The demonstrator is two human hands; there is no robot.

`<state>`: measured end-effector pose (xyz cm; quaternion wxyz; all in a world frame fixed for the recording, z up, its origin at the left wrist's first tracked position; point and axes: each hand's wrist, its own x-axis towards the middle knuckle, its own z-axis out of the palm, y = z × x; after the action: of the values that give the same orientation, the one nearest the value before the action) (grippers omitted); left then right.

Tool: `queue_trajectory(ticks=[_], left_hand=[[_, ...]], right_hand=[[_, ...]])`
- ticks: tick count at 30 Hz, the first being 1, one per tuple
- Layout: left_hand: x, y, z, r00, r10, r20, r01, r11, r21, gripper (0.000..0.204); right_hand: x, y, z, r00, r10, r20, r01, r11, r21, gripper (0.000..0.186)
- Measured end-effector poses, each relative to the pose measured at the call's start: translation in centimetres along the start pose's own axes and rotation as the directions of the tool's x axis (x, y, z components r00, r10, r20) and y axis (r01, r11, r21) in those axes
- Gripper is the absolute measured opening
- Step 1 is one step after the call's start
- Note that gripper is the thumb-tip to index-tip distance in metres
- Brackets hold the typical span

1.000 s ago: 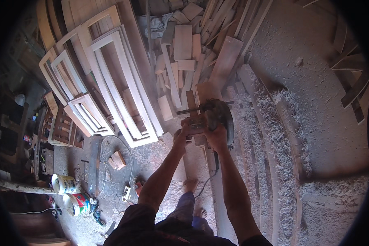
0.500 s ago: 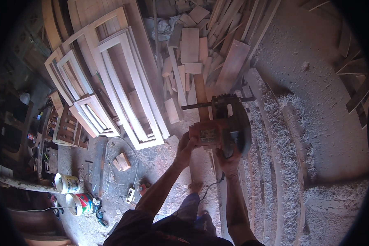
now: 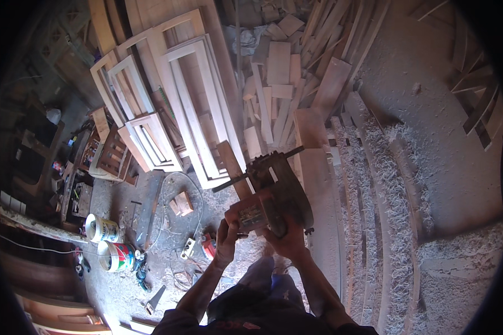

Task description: The person uses a circular saw to cut a long plank of wood on a workbench, then switches to a handheld electric sander to smooth the cut edges. The person handles the wood and tools directly, moving the plank and adjusting position as needed.

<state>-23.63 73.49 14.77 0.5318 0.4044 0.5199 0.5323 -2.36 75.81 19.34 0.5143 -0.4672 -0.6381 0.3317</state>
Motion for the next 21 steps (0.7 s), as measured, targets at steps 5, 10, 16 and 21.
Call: queue_trajectory(ticks=[5, 10, 16, 21], left_hand=[[-5.7, -6.0, -5.5, 0.952, -0.274, -0.135, 0.268, 0.961, -0.061, 0.054], [-9.9, -19.8, -13.0, 0.813, -0.523, -0.256, 0.467, 0.848, -0.250, 0.063], [-20.3, -34.0, -17.8, 0.742, -0.549, -0.385, 0.660, 0.699, 0.275, 0.050], [-22.7, -36.4, -17.0, 0.908, -0.315, -0.274, 0.413, 0.578, 0.704, 0.059]], right_hand=[[-4.6, 3.5, 5.6, 0.952, 0.251, 0.174, -0.242, 0.968, -0.070, 0.070], [-4.6, 9.1, 12.5, 0.624, 0.481, 0.616, -0.758, 0.564, 0.328, 0.036], [-5.8, 18.7, 24.9, 0.446, 0.571, 0.690, -0.831, 0.550, 0.082, 0.035], [-7.9, 30.0, 35.7, 0.620, 0.043, 0.783, 0.244, 0.938, -0.245, 0.056]])
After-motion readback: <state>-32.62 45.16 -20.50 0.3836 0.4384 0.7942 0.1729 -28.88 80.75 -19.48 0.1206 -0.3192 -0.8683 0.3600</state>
